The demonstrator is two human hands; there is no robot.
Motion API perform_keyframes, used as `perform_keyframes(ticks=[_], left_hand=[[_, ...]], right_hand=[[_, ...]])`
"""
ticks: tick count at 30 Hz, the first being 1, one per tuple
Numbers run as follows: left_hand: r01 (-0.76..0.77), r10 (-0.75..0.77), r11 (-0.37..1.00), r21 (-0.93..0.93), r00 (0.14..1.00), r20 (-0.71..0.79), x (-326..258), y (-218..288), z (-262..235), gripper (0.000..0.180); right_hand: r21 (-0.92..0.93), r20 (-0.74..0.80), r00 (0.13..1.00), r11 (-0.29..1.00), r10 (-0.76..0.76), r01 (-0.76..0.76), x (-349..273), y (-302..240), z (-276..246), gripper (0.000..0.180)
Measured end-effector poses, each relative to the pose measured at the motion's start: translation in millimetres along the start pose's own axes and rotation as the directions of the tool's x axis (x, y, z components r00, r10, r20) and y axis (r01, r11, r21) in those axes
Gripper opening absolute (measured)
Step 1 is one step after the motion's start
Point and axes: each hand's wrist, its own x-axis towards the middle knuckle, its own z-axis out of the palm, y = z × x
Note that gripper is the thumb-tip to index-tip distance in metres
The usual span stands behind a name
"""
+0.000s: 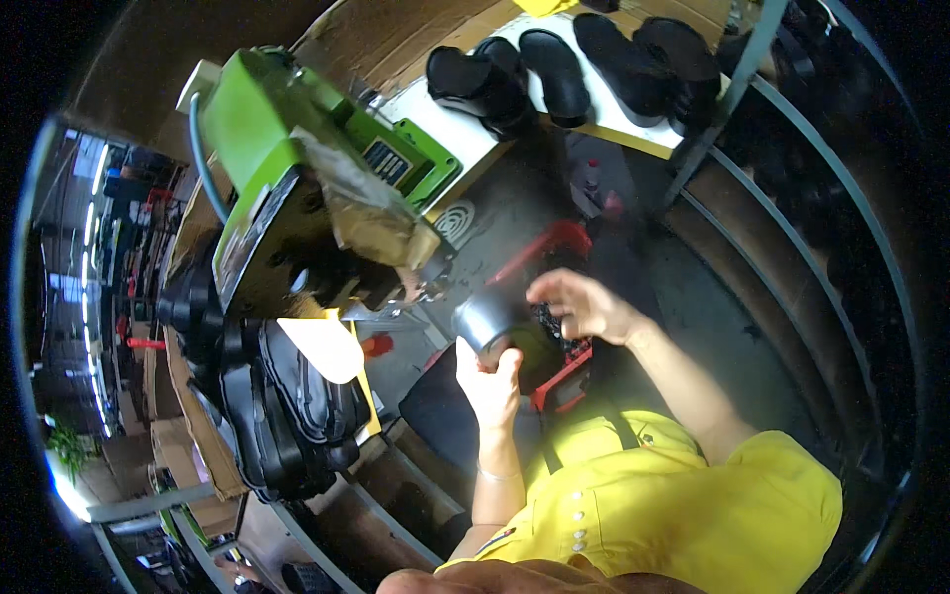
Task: The recorder is seen using a industrial shoe machine to manufacture shoes
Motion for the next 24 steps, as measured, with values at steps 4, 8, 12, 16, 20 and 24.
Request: perform_keyframes(ticks=[4, 8, 12, 16, 20, 24], left_hand=[[-0.113, 0.102, 0.974, 0.198, 0.993, 0.067, 31.6, 13.9, 6.3, 0.035], [-0.14, 0.135, 0.958, 0.251, 0.99, 0.039, 43.1, 1.3, -2.8, 0.032], [-0.075, 0.071, 0.99, 0.117, 0.997, 0.037, 31.4, 17.0, -1.5, 0.036], [-0.054, 0.054, 0.998, 0.028, 0.999, -0.004, 27.3, 23.4, -0.6, 0.044], [-0.125, 0.126, 0.984, 0.125, 0.992, -0.001, 32.1, 21.5, -4.3, 0.044], [-0.157, 0.164, 0.969, 0.188, 0.986, -0.019, 34.6, 23.1, -12.3, 0.046]], right_hand=[[-0.335, -0.023, 0.948, 0.891, 0.318, -0.308, -15.3, 85.1, -9.5, 0.06], [0.055, -0.085, 0.953, 0.956, 0.291, -0.288, -30.8, 131.9, -24.0, 0.058], [0.293, -0.154, 0.971, 0.947, 0.183, -0.132, -44.8, 102.6, -14.4, 0.051], [0.331, -0.502, 0.864, 0.932, 0.042, 0.147, -59.5, 82.1, -49.6, 0.047], [0.039, -0.671, 0.724, 0.967, -0.16, 0.25, -35.4, 6.3, -34.7, 0.045], [-0.22, -0.569, 0.757, 0.947, -0.321, 0.235, -6.2, -55.3, -18.7, 0.037]])
